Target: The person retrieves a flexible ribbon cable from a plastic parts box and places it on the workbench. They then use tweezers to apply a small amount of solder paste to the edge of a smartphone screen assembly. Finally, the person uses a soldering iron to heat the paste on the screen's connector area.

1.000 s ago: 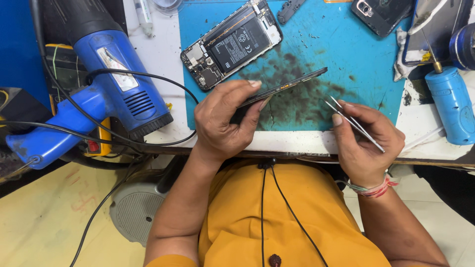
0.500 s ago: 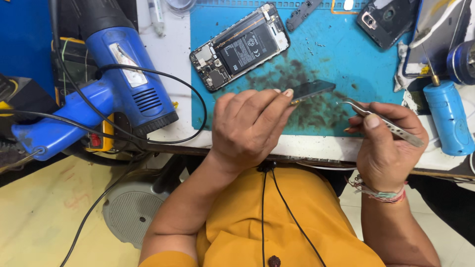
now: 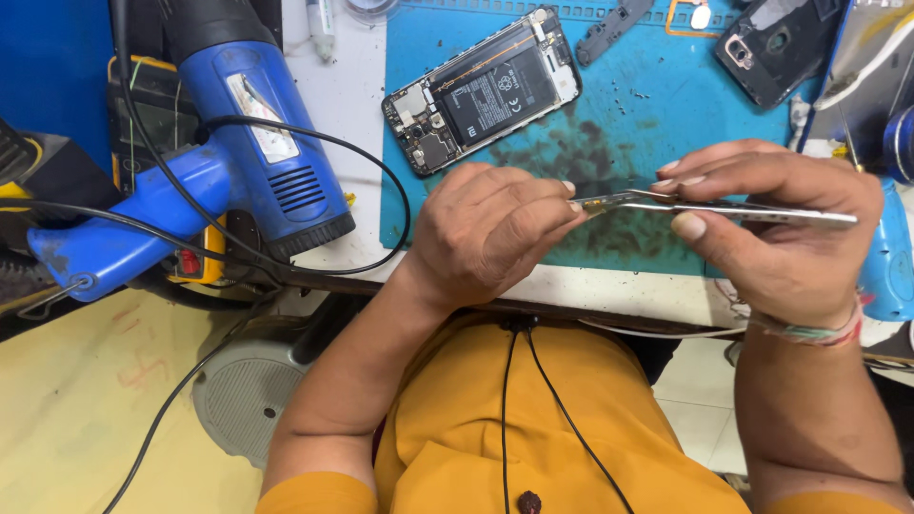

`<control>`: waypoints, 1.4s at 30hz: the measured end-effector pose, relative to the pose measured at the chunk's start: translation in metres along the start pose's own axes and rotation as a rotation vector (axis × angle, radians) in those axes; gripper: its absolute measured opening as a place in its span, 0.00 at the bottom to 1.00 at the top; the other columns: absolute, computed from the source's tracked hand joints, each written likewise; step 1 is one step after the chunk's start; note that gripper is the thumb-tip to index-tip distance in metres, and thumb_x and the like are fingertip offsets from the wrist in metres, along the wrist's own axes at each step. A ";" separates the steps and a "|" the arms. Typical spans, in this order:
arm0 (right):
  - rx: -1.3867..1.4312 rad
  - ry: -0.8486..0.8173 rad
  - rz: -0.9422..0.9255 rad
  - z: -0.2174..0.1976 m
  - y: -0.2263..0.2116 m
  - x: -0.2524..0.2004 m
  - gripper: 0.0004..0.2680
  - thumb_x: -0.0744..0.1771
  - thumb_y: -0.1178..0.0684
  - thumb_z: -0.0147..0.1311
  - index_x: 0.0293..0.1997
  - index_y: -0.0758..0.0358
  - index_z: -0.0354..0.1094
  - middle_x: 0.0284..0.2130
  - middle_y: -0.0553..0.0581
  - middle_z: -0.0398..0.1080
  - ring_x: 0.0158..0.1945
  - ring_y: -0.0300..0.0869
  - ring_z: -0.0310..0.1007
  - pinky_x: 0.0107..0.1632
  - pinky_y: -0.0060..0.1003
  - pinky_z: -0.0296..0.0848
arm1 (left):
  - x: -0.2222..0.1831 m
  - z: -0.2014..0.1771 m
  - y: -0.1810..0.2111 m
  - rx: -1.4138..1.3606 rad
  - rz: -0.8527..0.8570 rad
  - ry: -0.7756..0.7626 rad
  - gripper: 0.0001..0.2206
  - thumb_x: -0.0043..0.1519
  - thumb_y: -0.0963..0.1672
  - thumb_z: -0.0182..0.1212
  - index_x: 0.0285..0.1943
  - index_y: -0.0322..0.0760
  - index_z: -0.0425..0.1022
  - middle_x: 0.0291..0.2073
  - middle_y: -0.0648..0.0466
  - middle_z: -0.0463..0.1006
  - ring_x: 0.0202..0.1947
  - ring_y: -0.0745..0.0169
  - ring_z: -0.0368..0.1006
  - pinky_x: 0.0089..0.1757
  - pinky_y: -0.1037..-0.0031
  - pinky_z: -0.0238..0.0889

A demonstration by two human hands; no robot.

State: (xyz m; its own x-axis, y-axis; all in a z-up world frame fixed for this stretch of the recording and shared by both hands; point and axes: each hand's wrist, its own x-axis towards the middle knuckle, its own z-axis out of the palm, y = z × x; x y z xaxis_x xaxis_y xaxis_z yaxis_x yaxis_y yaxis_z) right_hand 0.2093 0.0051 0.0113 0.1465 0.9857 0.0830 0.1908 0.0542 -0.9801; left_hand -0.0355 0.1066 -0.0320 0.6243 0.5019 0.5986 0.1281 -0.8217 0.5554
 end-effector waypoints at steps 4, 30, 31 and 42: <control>0.040 -0.031 0.084 -0.002 -0.001 0.009 0.07 0.64 0.67 0.62 0.44 0.74 0.71 0.39 0.66 0.75 0.46 0.45 0.80 0.51 0.34 0.80 | -0.001 0.001 -0.004 0.034 0.062 0.013 0.10 0.70 0.42 0.69 0.53 0.41 0.70 0.46 0.58 0.81 0.42 0.63 0.77 0.39 0.71 0.63; -0.076 -0.218 0.025 -0.012 0.003 0.027 0.06 0.62 0.68 0.62 0.39 0.74 0.71 0.39 0.69 0.75 0.42 0.48 0.81 0.47 0.35 0.81 | 0.000 0.004 -0.007 0.159 0.197 0.000 0.08 0.67 0.41 0.62 0.54 0.45 0.79 0.46 0.56 0.78 0.40 0.65 0.75 0.36 0.74 0.62; -0.076 -0.220 0.020 -0.012 0.003 0.027 0.06 0.62 0.68 0.62 0.39 0.74 0.70 0.39 0.69 0.75 0.42 0.48 0.81 0.47 0.36 0.81 | 0.000 0.004 -0.007 0.163 0.197 -0.003 0.08 0.67 0.41 0.62 0.54 0.44 0.79 0.46 0.56 0.78 0.40 0.65 0.75 0.36 0.74 0.62; -0.073 -0.229 0.002 -0.013 0.003 0.027 0.06 0.62 0.68 0.62 0.39 0.74 0.70 0.39 0.69 0.75 0.42 0.48 0.81 0.48 0.36 0.81 | 0.000 0.003 -0.006 0.182 0.197 -0.007 0.08 0.67 0.41 0.63 0.53 0.44 0.80 0.47 0.56 0.78 0.41 0.64 0.75 0.36 0.74 0.62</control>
State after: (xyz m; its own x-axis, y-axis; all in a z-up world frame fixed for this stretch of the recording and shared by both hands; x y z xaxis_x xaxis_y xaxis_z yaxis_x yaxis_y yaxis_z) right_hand 0.2268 0.0302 0.0132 -0.0757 0.9967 0.0300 0.2620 0.0489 -0.9638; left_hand -0.0334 0.1104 -0.0369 0.6562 0.3264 0.6803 0.1400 -0.9386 0.3154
